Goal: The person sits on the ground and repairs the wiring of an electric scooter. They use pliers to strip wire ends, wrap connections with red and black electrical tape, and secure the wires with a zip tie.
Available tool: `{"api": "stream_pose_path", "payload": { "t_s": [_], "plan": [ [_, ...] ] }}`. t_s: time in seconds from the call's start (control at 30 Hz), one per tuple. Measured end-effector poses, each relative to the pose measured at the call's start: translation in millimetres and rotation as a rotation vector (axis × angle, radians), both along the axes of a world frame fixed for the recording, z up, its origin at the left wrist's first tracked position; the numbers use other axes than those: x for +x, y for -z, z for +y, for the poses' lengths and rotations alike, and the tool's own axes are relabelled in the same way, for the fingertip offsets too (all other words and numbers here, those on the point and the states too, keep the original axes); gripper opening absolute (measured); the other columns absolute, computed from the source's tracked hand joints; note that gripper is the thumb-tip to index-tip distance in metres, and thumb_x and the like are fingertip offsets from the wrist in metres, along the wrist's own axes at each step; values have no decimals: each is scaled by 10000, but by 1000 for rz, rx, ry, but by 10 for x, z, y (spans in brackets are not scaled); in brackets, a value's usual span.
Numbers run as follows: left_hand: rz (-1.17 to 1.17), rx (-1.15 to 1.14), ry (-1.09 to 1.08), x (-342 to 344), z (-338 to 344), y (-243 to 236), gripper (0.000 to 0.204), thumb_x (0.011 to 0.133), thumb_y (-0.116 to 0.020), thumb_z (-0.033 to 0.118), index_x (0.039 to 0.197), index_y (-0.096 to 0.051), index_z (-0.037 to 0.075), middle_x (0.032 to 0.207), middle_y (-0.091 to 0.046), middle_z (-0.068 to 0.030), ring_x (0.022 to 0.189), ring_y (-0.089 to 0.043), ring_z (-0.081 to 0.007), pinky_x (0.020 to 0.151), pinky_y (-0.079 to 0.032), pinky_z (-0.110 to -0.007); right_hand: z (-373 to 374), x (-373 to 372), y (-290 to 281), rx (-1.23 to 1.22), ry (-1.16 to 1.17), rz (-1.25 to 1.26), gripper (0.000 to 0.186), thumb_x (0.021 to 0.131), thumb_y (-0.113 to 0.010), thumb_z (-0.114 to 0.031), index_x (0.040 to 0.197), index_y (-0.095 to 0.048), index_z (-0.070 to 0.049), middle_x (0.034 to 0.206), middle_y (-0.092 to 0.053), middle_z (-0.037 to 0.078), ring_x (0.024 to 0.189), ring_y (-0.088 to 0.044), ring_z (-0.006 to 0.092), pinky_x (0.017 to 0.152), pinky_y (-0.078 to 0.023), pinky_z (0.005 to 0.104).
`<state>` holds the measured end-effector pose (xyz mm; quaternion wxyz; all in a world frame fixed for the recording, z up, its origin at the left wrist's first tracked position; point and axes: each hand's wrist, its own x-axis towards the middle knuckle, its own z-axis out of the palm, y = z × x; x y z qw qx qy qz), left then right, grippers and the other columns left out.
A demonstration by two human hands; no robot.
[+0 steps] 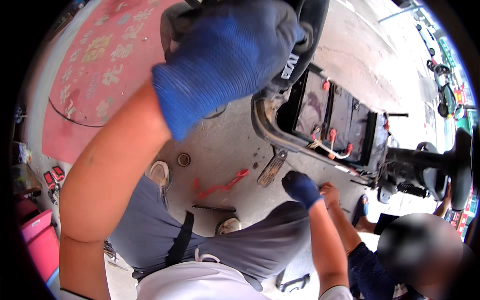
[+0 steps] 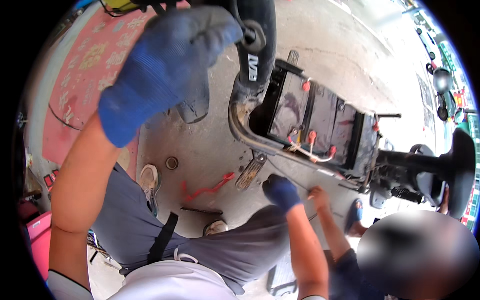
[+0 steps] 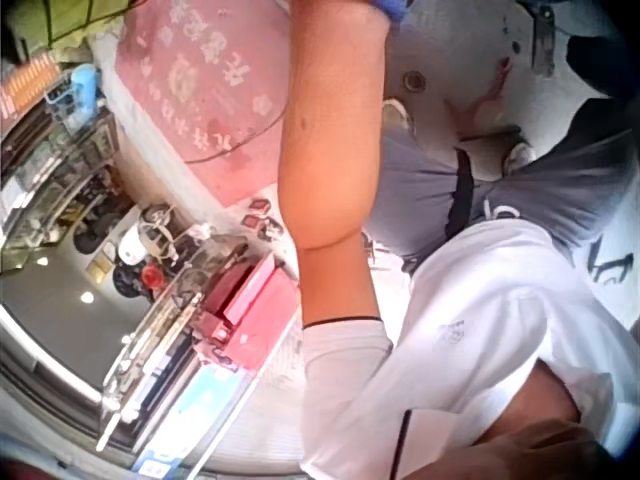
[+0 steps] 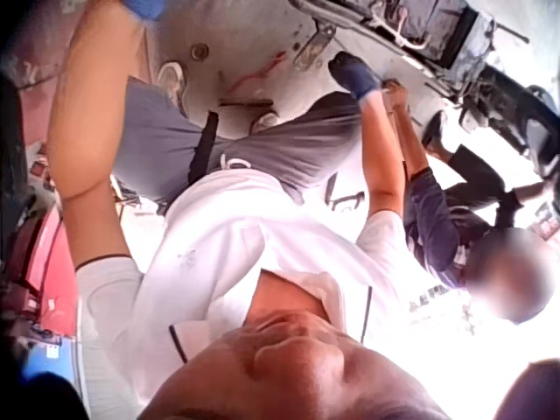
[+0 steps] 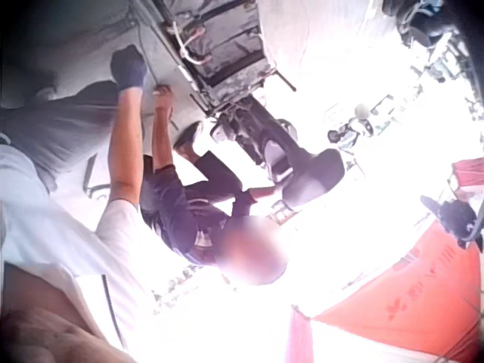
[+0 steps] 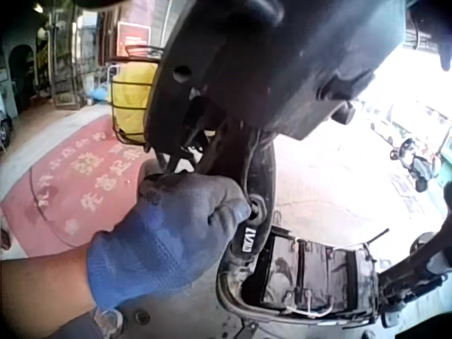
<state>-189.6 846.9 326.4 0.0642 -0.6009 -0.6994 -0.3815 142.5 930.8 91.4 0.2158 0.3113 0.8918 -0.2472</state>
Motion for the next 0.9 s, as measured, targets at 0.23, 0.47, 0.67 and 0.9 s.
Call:
{"api": "stream_pose_path", "payload": {
  "t_s": [0.23,0.47,0.67,0.9],
  "plan": [
    [-375,-210,151,-29,-14,-21,245,939,-548,184,1064,-626,-12,758,-572,-7,625,-464,-55,564,-385,-214,-82,-1074,1177,416,250,458,460,910,-536,-268,1315,-509,-50,1210,-612,202,1071,-594,387,917,-467,504],
    [-435,-115,41,-51,-206,-46,199,906,-562,83,1066,-633,-11,764,-607,-21,633,-517,-34,558,-411,-193,-508,-1648,1681,587,433,804,375,939,-492,-181,1280,-544,-33,1149,-641,212,1016,-615,401,889,-467,491],
    [-263,-37,89,58,-144,-194,134,882,-591,43,999,-634,-7,688,-586,-45,590,-528,-75,541,-428,-225,-394,-1502,1518,613,413,718,380,941,-488,-180,1284,-538,-25,1163,-630,221,1036,-605,405,905,-461,490],
    [-134,-60,74,-91,-302,-94,97,855,-630,16,949,-631,-4,654,-570,-127,537,-549,-184,526,-443,-284,-370,-1577,1457,600,411,713,386,943,-482,-180,1289,-531,-16,1180,-617,232,1059,-593,410,924,-454,490]
  ]
}}
